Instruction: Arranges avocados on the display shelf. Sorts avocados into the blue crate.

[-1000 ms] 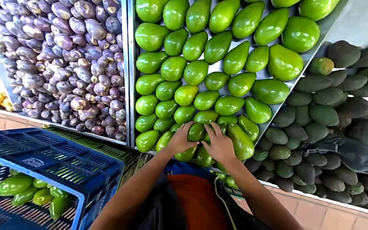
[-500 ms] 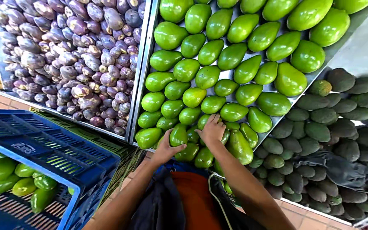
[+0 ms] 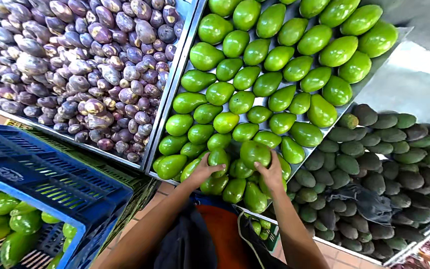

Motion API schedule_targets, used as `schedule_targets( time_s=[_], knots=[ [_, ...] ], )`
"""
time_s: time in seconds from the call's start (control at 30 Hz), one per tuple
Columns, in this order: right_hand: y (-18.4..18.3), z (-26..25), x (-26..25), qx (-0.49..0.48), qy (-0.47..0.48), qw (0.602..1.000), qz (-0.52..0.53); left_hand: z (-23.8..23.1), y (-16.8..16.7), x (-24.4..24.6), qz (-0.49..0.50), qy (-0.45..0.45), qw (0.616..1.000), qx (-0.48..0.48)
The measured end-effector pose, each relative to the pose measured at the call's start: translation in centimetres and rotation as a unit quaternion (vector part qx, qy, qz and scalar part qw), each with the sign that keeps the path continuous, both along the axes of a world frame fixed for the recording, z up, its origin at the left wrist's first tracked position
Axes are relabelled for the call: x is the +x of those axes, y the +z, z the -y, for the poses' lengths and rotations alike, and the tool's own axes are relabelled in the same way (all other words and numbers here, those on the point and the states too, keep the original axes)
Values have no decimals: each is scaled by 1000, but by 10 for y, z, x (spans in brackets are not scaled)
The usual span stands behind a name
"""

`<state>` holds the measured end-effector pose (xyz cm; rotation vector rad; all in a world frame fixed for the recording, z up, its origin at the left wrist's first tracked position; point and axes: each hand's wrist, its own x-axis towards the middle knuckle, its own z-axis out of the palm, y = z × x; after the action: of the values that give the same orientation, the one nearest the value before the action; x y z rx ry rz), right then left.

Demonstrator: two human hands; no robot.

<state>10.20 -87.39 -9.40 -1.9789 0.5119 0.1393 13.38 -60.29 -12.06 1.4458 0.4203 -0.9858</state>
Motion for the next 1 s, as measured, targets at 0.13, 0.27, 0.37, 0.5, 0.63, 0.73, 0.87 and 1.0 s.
schedule_targets(
  time_s=[0.13, 0.27, 0.37, 0.5, 0.63, 0.73, 0.87, 1.0],
  knots=[
    [5, 32, -34, 348, -227, 903, 107, 24, -14, 12, 64, -124, 988, 58],
    [26, 63, -79, 530, -248, 809, 57, 35, -12, 18, 2, -140, 990, -25],
    [30, 67, -120, 578, -259, 774, 16, 34, -10, 15, -65, -96, 991, -62],
    [18, 49, -167, 577, -276, 769, 5, 37, -18, 22, -82, -37, 996, -24],
    [3, 36, -192, 626, -149, 764, 45, 36, 1, 34, -48, -109, 993, -7],
    [-5, 29, -189, 632, -98, 766, 71, 37, 12, 32, 3, -185, 983, 17],
    [-7, 31, -183, 594, -102, 798, 16, 67, 2, 21, 75, -278, 956, 56],
    [-2, 28, -192, 667, -183, 721, 45, 117, -9, 3, 138, -326, 925, 140]
  ],
)
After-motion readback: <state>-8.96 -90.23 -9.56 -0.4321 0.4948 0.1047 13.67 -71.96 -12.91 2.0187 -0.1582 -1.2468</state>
